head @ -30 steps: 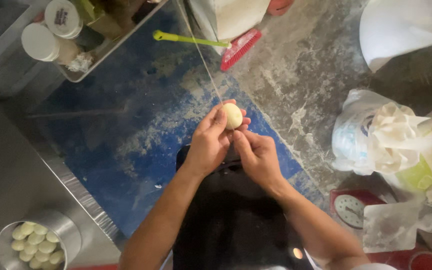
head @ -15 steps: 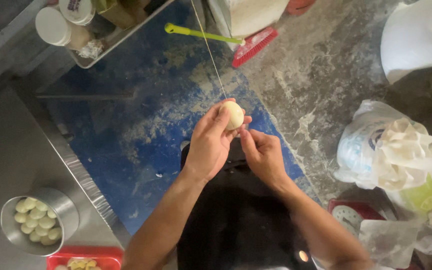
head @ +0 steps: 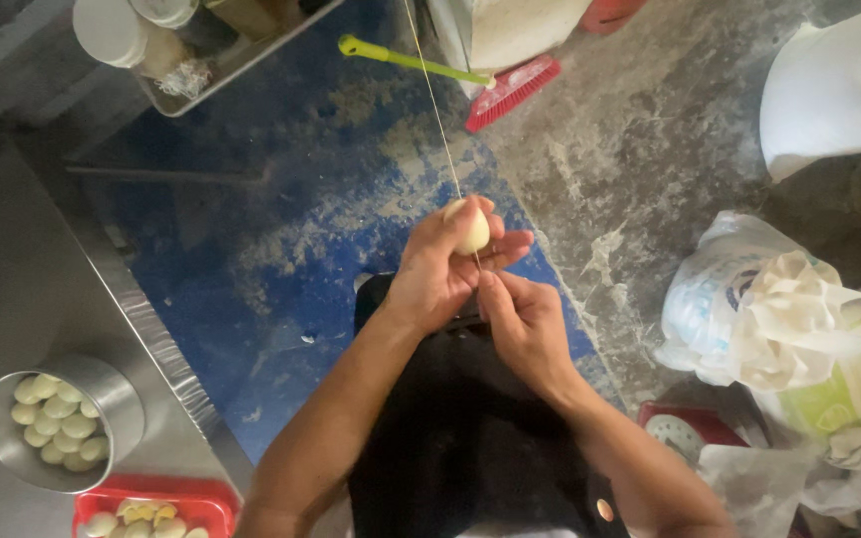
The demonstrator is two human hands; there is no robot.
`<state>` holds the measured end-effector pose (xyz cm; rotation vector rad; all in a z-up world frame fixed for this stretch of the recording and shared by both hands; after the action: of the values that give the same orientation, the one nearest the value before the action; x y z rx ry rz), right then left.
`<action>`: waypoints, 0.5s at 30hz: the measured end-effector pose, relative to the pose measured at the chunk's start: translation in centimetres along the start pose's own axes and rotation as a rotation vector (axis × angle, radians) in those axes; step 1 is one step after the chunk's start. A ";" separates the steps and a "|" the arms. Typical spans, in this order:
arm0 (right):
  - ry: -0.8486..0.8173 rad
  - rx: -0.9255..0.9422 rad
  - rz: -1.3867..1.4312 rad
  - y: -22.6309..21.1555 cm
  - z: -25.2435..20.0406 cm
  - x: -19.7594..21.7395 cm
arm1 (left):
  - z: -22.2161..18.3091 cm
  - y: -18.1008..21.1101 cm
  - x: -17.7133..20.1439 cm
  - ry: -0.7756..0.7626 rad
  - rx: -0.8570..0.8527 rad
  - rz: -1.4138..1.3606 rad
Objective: The person halves a boiled egg by hand using a thin wire, then places the egg halves into a red tray and moves the remaining eggs in a metal bowl.
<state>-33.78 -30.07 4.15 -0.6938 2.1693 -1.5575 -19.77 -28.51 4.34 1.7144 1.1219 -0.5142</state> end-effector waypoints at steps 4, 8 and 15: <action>0.000 -0.046 0.045 0.6 0.0 -0.8 | -0.8 0.3 0.1 -0.051 0.014 0.121; -0.013 -0.008 -0.004 1.2 1.0 -2.3 | -1.8 1.4 0.6 -0.105 -0.011 0.177; -0.102 -0.086 -0.167 3.2 1.4 -6.0 | -3.8 4.1 7.0 -0.354 0.093 -0.079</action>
<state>-28.70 -26.82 0.81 -0.9835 2.1607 -1.4793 -13.51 -22.35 2.75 1.5831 0.9228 -0.8938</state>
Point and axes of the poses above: each hand's wrist, its own z-axis towards the middle knuckle, its own x-axis out of the back of the hand, y = z × x, the point moved 3 cm from there along z, towards the middle knuckle, and after that the axes turned 4 degrees about z, right-handed, at the moved point
